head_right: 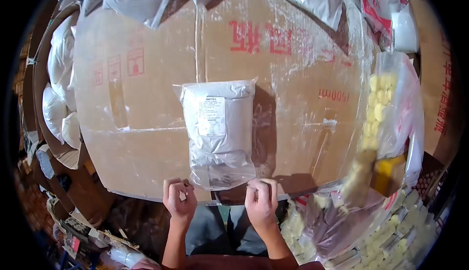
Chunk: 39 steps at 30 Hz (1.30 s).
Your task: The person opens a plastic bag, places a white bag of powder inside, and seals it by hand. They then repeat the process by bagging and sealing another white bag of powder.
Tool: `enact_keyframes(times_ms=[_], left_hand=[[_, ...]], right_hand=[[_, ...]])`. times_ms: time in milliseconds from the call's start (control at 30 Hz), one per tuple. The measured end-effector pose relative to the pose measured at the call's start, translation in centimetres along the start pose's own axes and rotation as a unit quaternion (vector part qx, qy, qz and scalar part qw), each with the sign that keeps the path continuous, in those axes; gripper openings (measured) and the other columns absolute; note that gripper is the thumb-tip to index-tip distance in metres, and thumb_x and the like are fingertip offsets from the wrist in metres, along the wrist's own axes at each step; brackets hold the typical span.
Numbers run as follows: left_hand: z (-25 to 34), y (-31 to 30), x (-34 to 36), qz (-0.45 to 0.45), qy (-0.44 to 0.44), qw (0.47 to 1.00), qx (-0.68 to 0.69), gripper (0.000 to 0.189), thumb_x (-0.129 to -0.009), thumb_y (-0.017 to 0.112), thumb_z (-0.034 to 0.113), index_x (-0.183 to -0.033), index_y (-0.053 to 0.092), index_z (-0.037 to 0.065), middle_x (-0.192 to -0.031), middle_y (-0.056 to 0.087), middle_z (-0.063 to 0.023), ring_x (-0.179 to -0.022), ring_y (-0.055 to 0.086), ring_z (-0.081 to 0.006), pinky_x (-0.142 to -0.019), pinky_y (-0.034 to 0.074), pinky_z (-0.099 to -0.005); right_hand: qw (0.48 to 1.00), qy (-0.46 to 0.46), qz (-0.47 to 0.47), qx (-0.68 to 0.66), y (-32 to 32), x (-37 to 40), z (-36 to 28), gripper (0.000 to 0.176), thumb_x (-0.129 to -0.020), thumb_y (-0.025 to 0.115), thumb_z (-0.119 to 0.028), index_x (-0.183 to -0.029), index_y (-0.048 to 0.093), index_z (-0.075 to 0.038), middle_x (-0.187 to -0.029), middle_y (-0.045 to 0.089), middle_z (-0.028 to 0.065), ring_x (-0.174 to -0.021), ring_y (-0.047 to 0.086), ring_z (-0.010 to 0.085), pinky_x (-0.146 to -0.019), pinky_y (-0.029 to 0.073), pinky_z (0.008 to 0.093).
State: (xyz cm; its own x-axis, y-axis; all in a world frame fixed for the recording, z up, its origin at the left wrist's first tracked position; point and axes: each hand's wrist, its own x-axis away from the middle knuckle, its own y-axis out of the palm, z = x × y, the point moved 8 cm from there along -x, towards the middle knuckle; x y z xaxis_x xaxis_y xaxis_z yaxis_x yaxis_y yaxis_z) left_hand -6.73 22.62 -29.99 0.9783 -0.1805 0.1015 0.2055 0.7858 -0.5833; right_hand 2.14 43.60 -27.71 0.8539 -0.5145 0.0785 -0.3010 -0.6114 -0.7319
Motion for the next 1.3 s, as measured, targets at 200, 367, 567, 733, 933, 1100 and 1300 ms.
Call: enact_keyframes(times_ms=[200, 367, 567, 733, 933, 1100, 1300], left_hand=[[0.1, 2.0, 1.3, -0.061, 0.01, 0.998, -0.015, 0.053, -0.064, 0.07, -0.006, -0.113, 0.053, 0.004, -0.11, 0.05, -0.0168, -0.096, 0.056, -0.0298, -0.079, 0.05, -0.04], [-0.9, 2.0, 2.1, 0.032, 0.082, 0.996, -0.006, 0.04, -0.065, 0.071, -0.013, -0.101, 0.062, 0.002, -0.096, 0.055, -0.0149, -0.078, 0.059, -0.0263, -0.065, 0.05, -0.0327], [-1.0, 2.3, 2.2, 0.043, 0.113, 0.991, -0.05, 0.035, -0.067, 0.067, -0.014, -0.098, 0.062, 0.002, -0.096, 0.055, -0.0145, -0.077, 0.059, -0.0248, -0.065, 0.049, -0.0327], [-0.7, 1.9, 2.3, 0.044, 0.131, 0.989, -0.054, 0.035, -0.066, 0.069, -0.012, -0.096, 0.062, 0.003, -0.096, 0.056, -0.0126, -0.077, 0.06, -0.026, -0.064, 0.05, -0.0338], [-0.5, 0.9, 2.2, 0.037, 0.159, 0.985, -0.054, 0.032, -0.067, 0.072, -0.011, -0.094, 0.063, 0.004, -0.089, 0.059, -0.0108, -0.077, 0.061, -0.0259, -0.066, 0.052, -0.035], [-2.1, 1.0, 3.0, 0.038, 0.055, 0.998, -0.003, 0.024, -0.072, 0.07, -0.012, -0.084, 0.053, 0.0, -0.081, 0.059, -0.0116, -0.07, 0.055, -0.0179, -0.061, 0.046, -0.0267], [-4.7, 3.0, 6.5, 0.072, -0.307, 0.931, 0.182, 0.012, -0.09, 0.061, 0.001, -0.085, 0.051, 0.0, -0.069, 0.057, -0.0044, -0.048, 0.046, -0.006, -0.04, 0.034, -0.0196]], right_hand=[[0.997, 0.048, -0.035, 0.043, 2.4, 1.6, 2.2, 0.049, -0.072, 0.072, 0.002, -0.116, 0.051, -0.002, -0.114, 0.053, 0.0197, -0.097, 0.055, 0.0316, -0.075, 0.051, 0.0363], [0.997, -0.026, 0.068, 0.011, 2.7, 1.6, 3.3, 0.041, -0.076, 0.073, 0.004, -0.111, 0.053, -0.002, -0.104, 0.058, 0.0167, -0.085, 0.059, 0.0293, -0.072, 0.051, 0.0354], [0.99, -0.051, 0.13, 0.016, 3.4, 1.5, 3.4, 0.038, -0.074, 0.07, 0.01, -0.107, 0.055, -0.003, -0.099, 0.057, 0.015, -0.085, 0.059, 0.0306, -0.072, 0.052, 0.0352], [0.991, -0.059, 0.123, -0.005, 3.0, 2.4, 3.9, 0.032, -0.075, 0.068, 0.01, -0.103, 0.057, 0.0, -0.104, 0.058, 0.0171, -0.09, 0.061, 0.0311, -0.077, 0.053, 0.0379], [0.99, -0.101, 0.082, 0.044, 2.5, 1.8, 3.3, 0.031, -0.074, 0.063, 0.013, -0.102, 0.055, 0.0, -0.109, 0.058, 0.0189, -0.096, 0.063, 0.0319, -0.083, 0.056, 0.0368], [0.992, -0.018, 0.12, -0.02, 2.9, 2.9, 5.3, 0.032, -0.075, 0.057, 0.014, -0.103, 0.05, 0.0, -0.106, 0.057, 0.0182, -0.088, 0.058, 0.0277, -0.076, 0.051, 0.0335], [0.988, 0.042, 0.139, -0.06, 3.3, 3.4, 5.6, 0.031, -0.077, 0.054, 0.01, -0.105, 0.046, 0.0, -0.104, 0.053, 0.0183, -0.088, 0.053, 0.0264, -0.076, 0.048, 0.0366]])
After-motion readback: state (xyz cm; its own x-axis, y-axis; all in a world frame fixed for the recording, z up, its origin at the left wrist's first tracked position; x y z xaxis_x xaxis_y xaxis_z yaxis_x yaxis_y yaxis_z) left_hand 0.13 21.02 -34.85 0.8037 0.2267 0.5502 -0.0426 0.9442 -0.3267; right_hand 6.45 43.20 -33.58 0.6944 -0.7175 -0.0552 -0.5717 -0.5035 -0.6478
